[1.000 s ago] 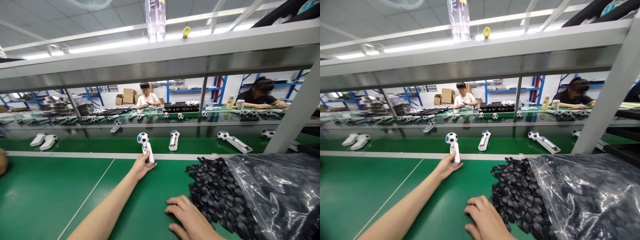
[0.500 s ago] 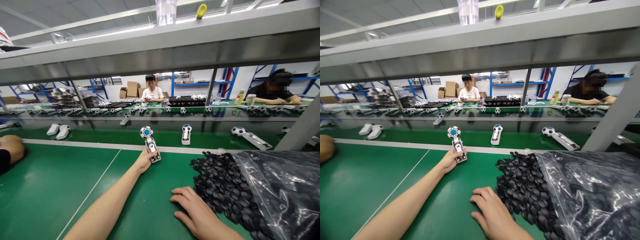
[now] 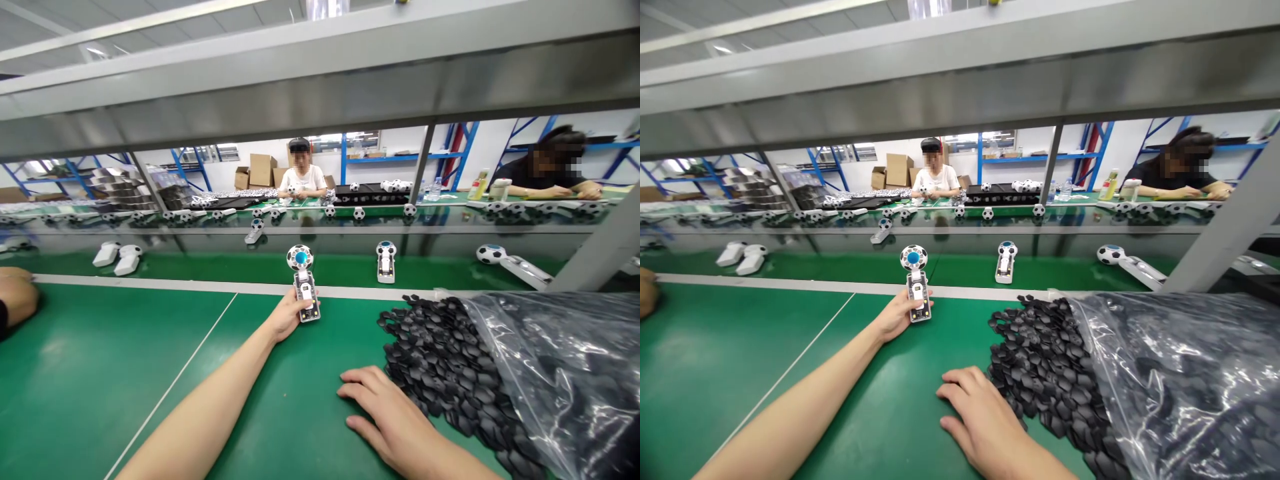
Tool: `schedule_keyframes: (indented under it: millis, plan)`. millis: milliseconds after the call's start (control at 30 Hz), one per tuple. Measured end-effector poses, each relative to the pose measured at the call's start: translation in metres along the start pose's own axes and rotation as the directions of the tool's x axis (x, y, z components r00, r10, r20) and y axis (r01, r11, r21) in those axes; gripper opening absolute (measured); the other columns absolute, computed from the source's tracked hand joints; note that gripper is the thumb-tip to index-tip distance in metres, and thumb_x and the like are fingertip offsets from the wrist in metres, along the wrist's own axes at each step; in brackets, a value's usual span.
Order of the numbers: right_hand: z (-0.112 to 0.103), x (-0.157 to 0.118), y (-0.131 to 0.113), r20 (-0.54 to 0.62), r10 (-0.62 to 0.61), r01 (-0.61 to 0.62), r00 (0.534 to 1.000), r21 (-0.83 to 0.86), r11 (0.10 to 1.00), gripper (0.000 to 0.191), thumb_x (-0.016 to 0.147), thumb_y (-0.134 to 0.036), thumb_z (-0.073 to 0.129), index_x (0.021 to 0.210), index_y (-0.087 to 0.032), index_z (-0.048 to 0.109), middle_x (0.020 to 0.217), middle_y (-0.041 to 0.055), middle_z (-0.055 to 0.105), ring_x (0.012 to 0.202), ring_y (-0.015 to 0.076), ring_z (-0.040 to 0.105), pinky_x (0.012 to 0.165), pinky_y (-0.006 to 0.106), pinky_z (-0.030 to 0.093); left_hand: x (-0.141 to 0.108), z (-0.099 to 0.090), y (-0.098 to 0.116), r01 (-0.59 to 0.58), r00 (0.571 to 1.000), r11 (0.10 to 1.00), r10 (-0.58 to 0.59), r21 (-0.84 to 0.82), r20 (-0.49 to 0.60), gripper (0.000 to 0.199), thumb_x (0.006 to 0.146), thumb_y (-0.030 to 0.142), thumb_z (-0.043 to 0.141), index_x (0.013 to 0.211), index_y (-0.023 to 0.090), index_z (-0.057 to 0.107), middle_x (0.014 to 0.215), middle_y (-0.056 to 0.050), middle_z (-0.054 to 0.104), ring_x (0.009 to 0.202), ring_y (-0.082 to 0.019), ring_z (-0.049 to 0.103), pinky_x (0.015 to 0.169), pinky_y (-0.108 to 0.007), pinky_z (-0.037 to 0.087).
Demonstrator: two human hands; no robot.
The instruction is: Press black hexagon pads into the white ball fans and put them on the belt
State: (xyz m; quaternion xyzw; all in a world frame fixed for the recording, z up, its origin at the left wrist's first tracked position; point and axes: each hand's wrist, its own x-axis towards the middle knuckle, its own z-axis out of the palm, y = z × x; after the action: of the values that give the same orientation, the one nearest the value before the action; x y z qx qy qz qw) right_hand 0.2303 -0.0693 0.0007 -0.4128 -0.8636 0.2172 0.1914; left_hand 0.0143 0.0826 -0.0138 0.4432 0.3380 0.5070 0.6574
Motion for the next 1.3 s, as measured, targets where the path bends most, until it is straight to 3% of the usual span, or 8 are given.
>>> schedule_keyframes:
  millis: [1300]
  plan:
    - [0.0035,-0.0023,0.0030,0.012,0.002,-0.002,1.000,0.019,1.000,0.028,0.085,-0.023,0.049,0.112,-0.023,0.053,0.119,0.0057,0.050,0.110,0.0182,0.043,0.095,0.032,0.039,-0.0014,0.0020,-0.0019,0.026,0.999,0.999,-0.025,-0.031,0.035,0.039,0.070,0.013,0.062,0.108,0.016,0.054,0.109,-0.010,0.061,0.087,-0.023,0.062,0.074,-0.034,0.049]
